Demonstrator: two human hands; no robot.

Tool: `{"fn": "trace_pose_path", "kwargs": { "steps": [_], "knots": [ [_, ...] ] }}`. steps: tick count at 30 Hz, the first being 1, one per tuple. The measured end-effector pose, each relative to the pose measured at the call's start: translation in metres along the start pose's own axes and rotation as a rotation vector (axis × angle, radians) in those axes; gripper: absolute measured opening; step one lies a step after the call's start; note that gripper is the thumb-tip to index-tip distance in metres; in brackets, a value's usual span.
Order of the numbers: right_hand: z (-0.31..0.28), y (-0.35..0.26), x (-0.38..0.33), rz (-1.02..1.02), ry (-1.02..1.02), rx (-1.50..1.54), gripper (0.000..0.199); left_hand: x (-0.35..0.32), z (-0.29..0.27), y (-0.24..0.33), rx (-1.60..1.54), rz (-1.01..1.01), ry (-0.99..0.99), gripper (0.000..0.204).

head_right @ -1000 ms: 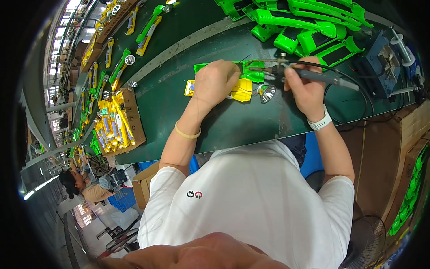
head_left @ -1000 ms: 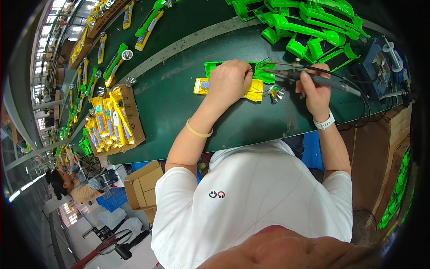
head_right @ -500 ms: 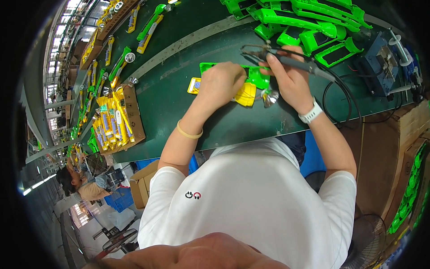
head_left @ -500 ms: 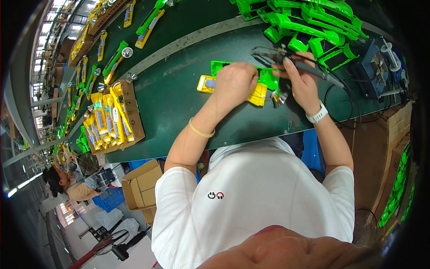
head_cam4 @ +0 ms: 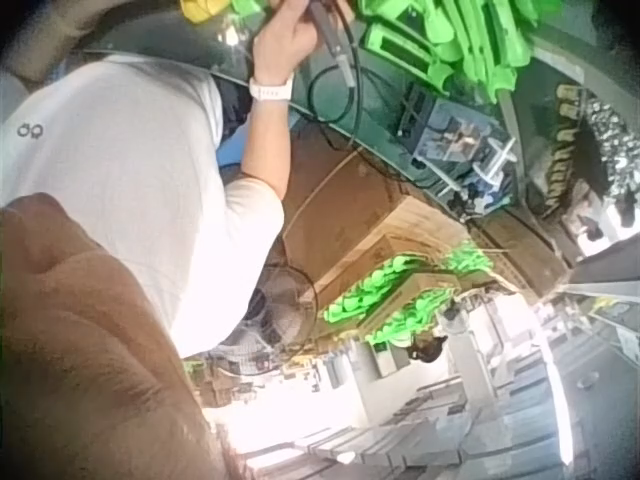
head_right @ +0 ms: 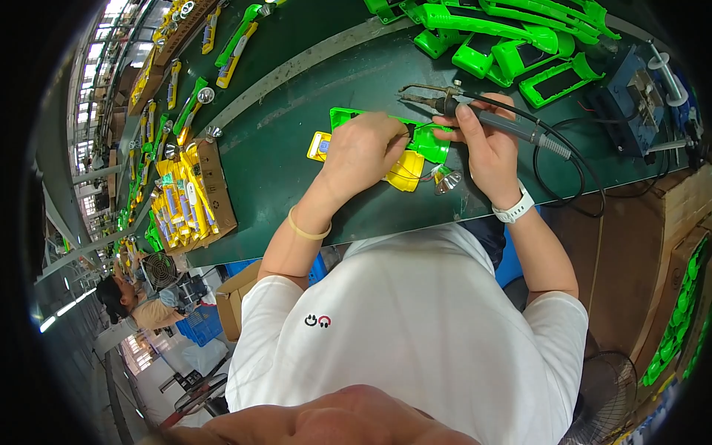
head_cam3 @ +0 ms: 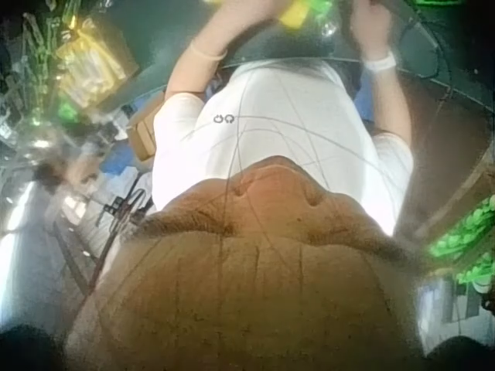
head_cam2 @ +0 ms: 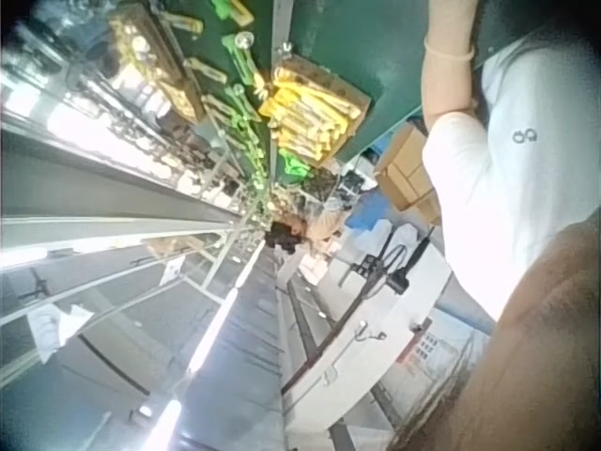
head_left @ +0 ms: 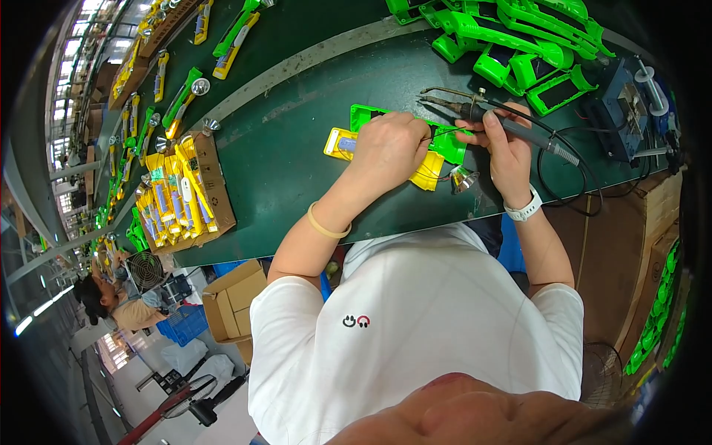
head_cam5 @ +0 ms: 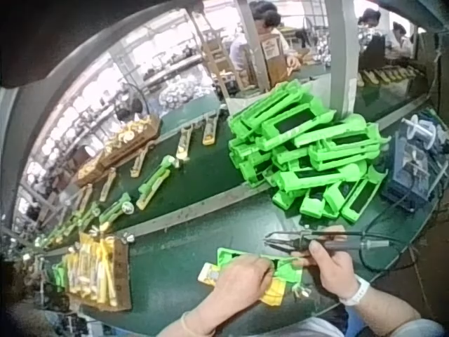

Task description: Soldering wires onto circuit boards for solar-powered flashlights on an industrial assembly line.

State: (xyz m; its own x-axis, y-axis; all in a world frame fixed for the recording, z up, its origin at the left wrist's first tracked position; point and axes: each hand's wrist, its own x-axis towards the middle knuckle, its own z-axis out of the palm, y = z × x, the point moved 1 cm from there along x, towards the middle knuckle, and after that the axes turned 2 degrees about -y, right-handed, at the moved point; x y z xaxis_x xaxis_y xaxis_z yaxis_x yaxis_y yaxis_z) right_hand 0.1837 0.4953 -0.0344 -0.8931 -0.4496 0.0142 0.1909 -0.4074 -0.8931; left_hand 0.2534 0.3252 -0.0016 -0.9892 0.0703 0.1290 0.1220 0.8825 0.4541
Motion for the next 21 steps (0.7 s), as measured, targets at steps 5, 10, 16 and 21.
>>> {"fn": "trace_pose_path", "kwargs": {
  "steps": [5,10,16,21],
  "knots": [
    [0.002,0.0,-0.001,-0.008,0.006,-0.008,0.028,-0.002,-0.002,0.002,0.018,-0.029,-0.017,0.009],
    [0.002,0.0,0.0,-0.021,-0.002,0.001,0.028,-0.005,-0.017,0.001,-0.201,-0.042,0.137,0.02],
    [0.001,0.0,-0.002,-0.01,-0.007,-0.069,0.028,-0.028,-0.047,0.003,-0.987,-0.545,-0.036,0.014],
    [0.006,-0.009,-0.009,-0.046,0.018,-0.181,0.026,-0.046,-0.039,-0.012,-1.482,-0.536,0.242,0.013]
  ]
}}
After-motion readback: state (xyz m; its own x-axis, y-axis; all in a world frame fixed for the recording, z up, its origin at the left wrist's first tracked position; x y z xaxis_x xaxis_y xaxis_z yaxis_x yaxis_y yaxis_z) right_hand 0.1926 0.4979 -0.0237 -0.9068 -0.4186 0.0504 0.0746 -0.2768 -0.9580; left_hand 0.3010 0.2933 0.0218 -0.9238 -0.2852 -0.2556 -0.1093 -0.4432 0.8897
